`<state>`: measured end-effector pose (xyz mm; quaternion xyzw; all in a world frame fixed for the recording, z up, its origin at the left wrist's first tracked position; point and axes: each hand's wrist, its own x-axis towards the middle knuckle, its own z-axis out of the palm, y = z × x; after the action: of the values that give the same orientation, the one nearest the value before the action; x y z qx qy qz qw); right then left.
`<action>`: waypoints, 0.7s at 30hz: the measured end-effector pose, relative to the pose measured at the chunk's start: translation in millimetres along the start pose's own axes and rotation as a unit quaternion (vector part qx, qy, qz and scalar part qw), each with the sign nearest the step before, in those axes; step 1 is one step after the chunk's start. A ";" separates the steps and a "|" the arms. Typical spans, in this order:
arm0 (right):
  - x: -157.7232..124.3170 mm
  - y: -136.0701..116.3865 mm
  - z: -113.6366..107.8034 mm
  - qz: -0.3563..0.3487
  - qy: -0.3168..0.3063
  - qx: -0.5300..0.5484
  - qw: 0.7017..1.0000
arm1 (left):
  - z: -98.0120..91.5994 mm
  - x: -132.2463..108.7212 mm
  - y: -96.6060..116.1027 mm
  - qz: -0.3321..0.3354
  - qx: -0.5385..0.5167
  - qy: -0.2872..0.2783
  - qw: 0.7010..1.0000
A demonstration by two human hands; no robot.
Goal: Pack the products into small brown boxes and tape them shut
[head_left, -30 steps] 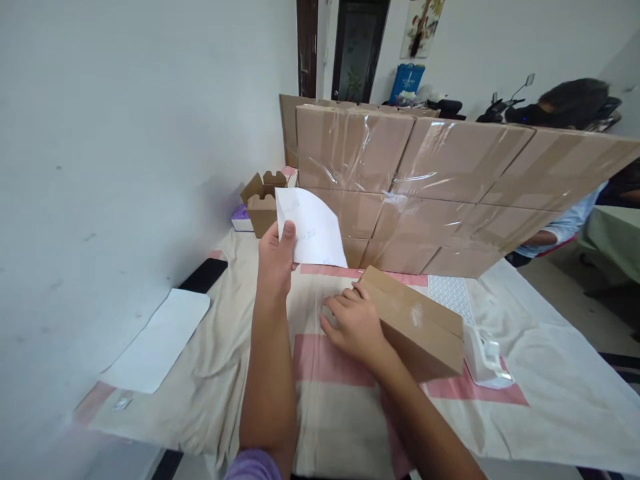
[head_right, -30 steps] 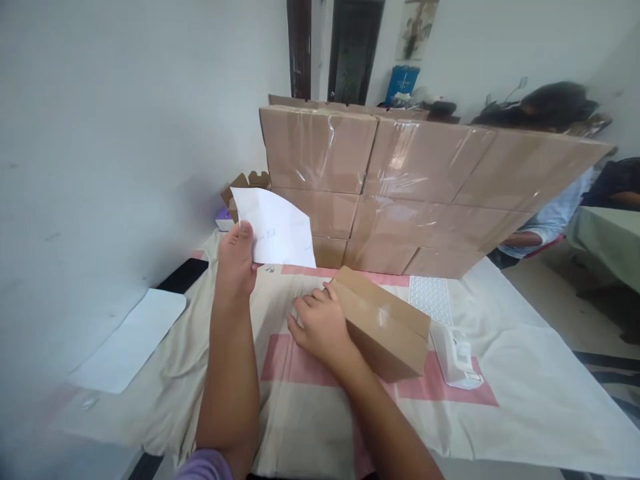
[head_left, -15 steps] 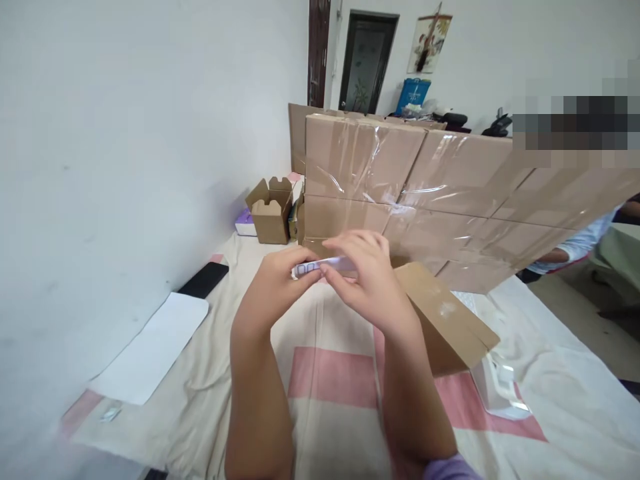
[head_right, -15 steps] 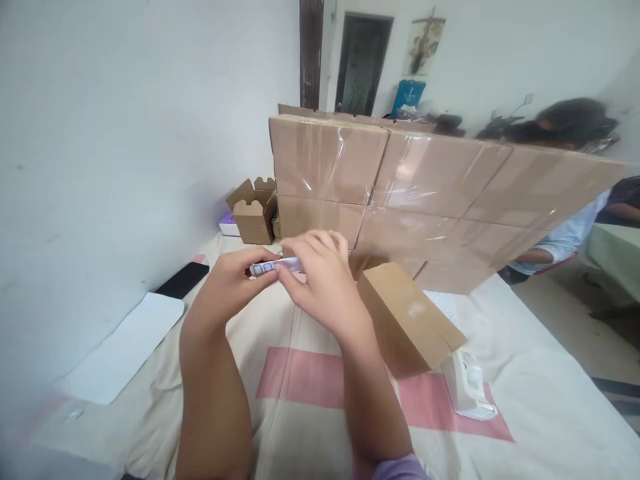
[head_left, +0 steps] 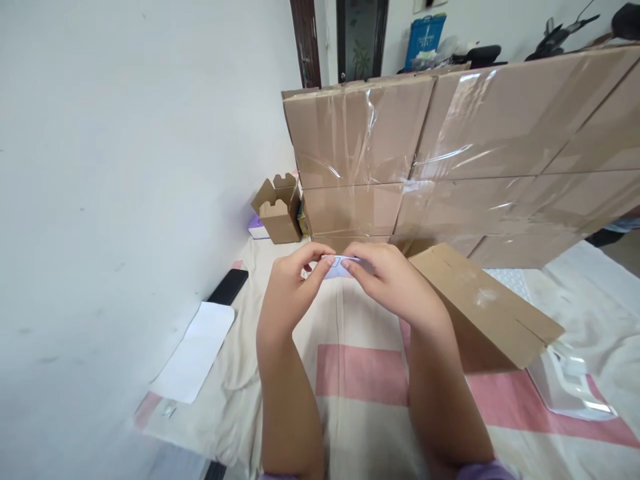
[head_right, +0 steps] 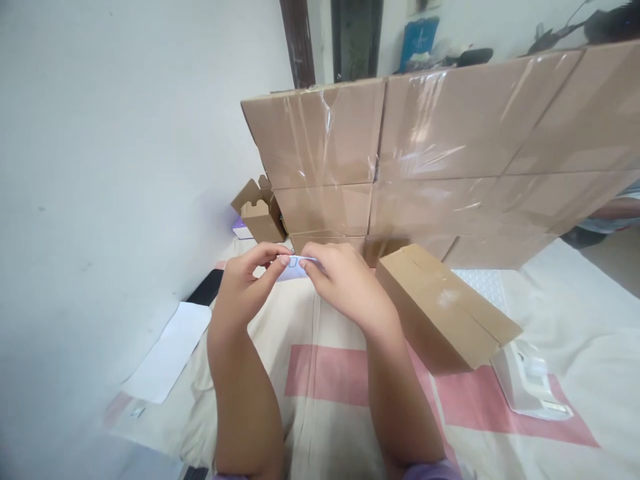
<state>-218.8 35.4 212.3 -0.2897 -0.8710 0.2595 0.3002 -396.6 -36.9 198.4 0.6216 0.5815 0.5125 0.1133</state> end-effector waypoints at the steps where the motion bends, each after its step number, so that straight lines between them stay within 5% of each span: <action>1: -0.4 0.0 -0.1 0.000 -0.001 0.001 1.000 | 0.5 -0.2 0.6 0.004 0.004 0.001 1.000; 13: -7.7 -9.6 0.3 -0.015 0.007 -0.014 1.000 | -3.2 -7.2 8.6 0.107 0.052 -0.015 0.993; 21: -8.8 -5.4 -6.3 0.048 0.017 0.105 0.993 | 3.4 -5.4 5.0 0.213 0.121 0.027 0.969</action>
<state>-210.7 27.6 216.7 -0.3020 -0.8188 0.3588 0.3312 -389.9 -41.4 197.9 0.7260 0.4965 0.4672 -0.0899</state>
